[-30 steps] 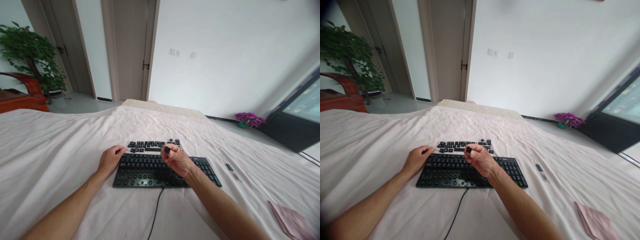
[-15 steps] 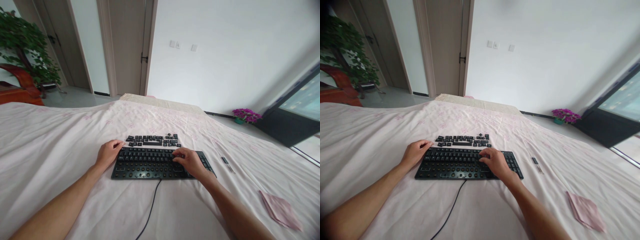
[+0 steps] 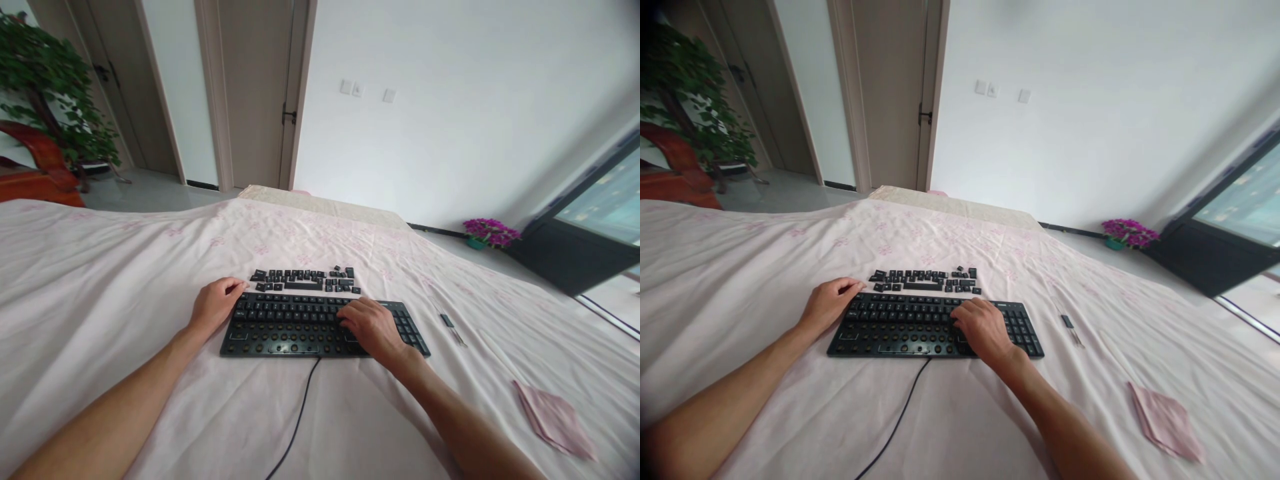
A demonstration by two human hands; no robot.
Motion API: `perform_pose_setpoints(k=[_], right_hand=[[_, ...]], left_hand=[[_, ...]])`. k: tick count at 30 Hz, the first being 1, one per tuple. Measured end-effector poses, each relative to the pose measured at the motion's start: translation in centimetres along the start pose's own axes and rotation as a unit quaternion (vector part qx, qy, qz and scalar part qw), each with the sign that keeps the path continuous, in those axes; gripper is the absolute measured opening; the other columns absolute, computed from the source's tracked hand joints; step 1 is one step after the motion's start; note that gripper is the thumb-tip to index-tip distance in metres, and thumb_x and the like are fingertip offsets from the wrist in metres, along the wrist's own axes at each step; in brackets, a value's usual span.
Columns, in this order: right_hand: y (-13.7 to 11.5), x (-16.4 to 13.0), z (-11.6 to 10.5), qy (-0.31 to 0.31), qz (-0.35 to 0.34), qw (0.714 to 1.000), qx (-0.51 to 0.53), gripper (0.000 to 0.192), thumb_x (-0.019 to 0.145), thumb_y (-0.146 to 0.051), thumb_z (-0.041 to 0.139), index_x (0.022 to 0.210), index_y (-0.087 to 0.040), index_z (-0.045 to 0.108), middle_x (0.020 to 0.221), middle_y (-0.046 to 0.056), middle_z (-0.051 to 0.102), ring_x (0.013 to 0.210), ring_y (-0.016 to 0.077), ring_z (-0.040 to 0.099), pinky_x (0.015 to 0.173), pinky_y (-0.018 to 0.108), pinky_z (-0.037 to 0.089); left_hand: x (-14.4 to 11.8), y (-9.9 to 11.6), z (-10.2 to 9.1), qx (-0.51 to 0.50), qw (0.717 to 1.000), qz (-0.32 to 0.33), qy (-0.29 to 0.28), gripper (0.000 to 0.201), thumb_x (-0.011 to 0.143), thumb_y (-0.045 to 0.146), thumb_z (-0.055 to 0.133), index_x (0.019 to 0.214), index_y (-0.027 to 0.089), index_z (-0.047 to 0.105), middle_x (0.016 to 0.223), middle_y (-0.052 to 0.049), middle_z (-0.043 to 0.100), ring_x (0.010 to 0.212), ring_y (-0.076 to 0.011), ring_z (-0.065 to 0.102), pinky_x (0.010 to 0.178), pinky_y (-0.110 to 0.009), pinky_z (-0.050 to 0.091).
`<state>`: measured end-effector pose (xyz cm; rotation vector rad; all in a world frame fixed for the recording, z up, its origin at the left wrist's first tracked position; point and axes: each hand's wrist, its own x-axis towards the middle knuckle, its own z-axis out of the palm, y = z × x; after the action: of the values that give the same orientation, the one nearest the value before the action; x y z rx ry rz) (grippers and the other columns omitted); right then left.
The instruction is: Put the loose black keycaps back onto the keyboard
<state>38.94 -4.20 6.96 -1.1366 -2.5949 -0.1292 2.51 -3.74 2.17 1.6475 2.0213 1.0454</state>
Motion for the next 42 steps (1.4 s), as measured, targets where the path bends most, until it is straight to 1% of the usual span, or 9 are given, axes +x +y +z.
perform_pose_setpoints(k=[8, 13, 21, 31, 37, 42], right_hand=[[0.2, 0.1, 0.2, 0.003, -0.022, 0.999, -0.027, 0.014, 0.093, -0.019, 0.058, 0.092, -0.023, 0.072, 0.088, 0.004, 0.072, 0.082, 0.0197, 0.061, 0.074, 0.031, 0.043], [0.3, 0.2, 0.3, 0.006, -0.048, 0.999, -0.017, 0.023, 0.097, -0.024, 0.053, 0.084, -0.021, 0.072, 0.086, 0.005, 0.072, 0.081, 0.0195, 0.061, 0.073, 0.031, 0.043], [0.4, -0.3, 0.9, 0.020, -0.057, 0.998, 0.028, 0.027, 0.100, -0.024, 0.047, 0.089, -0.022, 0.072, 0.095, 0.006, 0.073, 0.087, 0.0198, 0.062, 0.080, 0.033, 0.046], [0.6, -0.2, 0.9, 0.021, -0.061, 0.995, 0.076, 0.030, 0.101, -0.024, 0.042, 0.089, -0.021, 0.070, 0.094, 0.007, 0.070, 0.089, 0.0203, 0.060, 0.084, 0.036, 0.049], [0.4, -0.4, 1.1, 0.029, -0.056, 0.996, 0.058, 0.029, 0.100, -0.021, 0.044, 0.089, -0.022, 0.071, 0.096, 0.007, 0.070, 0.090, 0.0202, 0.061, 0.083, 0.034, 0.050], [0.2, -0.6, 1.5, 0.037, -0.053, 0.997, 0.043, 0.025, 0.098, -0.018, 0.048, 0.091, -0.022, 0.071, 0.101, 0.006, 0.072, 0.092, 0.0197, 0.063, 0.085, 0.033, 0.051]], left_hand=[[0.0, 0.0, 0.0, -0.002, 1.000, 0.002, 0.001, 0.035, 0.085, 0.052, 0.051, 0.090, 0.027, 0.076, 0.098, 0.000, 0.078, 0.091, -0.0219, 0.068, 0.080, -0.027, 0.047], [0.0, 0.0, 0.0, 0.001, 1.000, 0.002, 0.002, 0.034, 0.085, 0.051, 0.052, 0.090, 0.027, 0.076, 0.099, 0.000, 0.077, 0.090, -0.0216, 0.069, 0.080, -0.027, 0.046], [0.0, 0.0, 0.0, -0.002, 1.000, 0.002, 0.003, 0.035, 0.085, 0.052, 0.052, 0.090, 0.027, 0.076, 0.099, 0.000, 0.078, 0.091, -0.0216, 0.069, 0.079, -0.027, 0.047], [-0.1, 0.0, -0.1, 0.000, 1.000, -0.002, 0.004, 0.034, 0.084, 0.052, 0.053, 0.089, 0.027, 0.076, 0.097, 0.001, 0.077, 0.091, -0.0214, 0.068, 0.079, -0.027, 0.046], [0.0, 0.0, 0.0, -0.007, 1.000, 0.000, 0.007, 0.034, 0.085, 0.052, 0.053, 0.089, 0.027, 0.076, 0.097, 0.001, 0.077, 0.090, -0.0207, 0.068, 0.079, -0.026, 0.046], [0.0, 0.1, 0.0, -0.002, 1.000, -0.004, 0.004, 0.034, 0.084, 0.052, 0.053, 0.090, 0.027, 0.076, 0.098, 0.000, 0.077, 0.090, -0.0214, 0.068, 0.079, -0.026, 0.045]])
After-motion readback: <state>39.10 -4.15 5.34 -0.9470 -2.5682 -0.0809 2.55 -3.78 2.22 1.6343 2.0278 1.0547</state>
